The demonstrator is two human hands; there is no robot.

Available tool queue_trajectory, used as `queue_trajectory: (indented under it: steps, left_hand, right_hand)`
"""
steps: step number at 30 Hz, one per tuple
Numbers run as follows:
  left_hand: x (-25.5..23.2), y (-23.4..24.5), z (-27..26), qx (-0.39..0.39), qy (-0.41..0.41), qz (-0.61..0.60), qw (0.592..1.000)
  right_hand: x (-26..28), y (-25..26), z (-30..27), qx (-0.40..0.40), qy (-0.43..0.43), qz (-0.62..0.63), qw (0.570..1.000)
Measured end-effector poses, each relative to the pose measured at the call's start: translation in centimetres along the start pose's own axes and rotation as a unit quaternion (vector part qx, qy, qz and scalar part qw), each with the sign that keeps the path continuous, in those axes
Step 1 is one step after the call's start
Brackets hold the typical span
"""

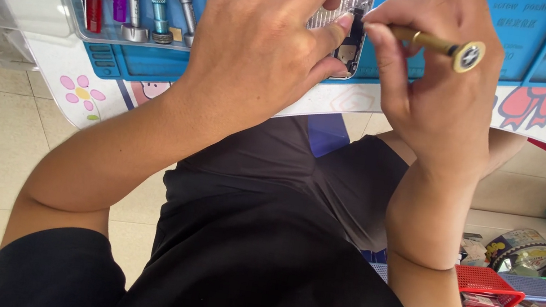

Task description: Replacing internal components and transferring parts within a mobile phone chassis using screwdrivers and tweezers.

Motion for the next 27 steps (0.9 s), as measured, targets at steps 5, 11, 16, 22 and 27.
queue_trajectory:
  steps: [5, 11, 16, 22, 27]
  left_hand:
    - [-0.2, 0.4, 0.1, -0.014, -0.006, 0.008, 1.000]
    - [-0.3, 0.5, 0.4, -0.018, -0.010, -0.005, 1.000]
    - [0.0, -0.6, -0.6, 0.001, -0.009, 0.003, 1.000]
    - [-0.1, -0.8, -0.8, 0.007, -0.007, 0.009, 1.000]
    - [-0.1, -0.6, -0.6, 0.015, -0.010, 0.016, 1.000]
  right_hand:
    - [0.3, 0.4, 0.2, -0.029, -0.004, -0.019, 0.999]
    - [-0.3, 0.7, -0.3, -0.075, 0.000, 0.044, 0.996]
    - [1.4, 1.6, 0.7, -0.052, 0.054, -0.017, 0.997]
    - [3.7, 2.8, 1.3, 0.022, 0.103, -0.112, 0.988]
    - [4.8, 2.9, 3.4, 0.065, 0.025, -0.214, 0.974]
Point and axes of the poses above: each hand's wrist, its own z-axis towards the middle knuckle, its own y-axis out of the back of the hand, x = y × z, the point moved 6 cm from there along z, towards the middle knuckle, and after that the axes turned 3 degrees about -x, right-handed, at the moved point
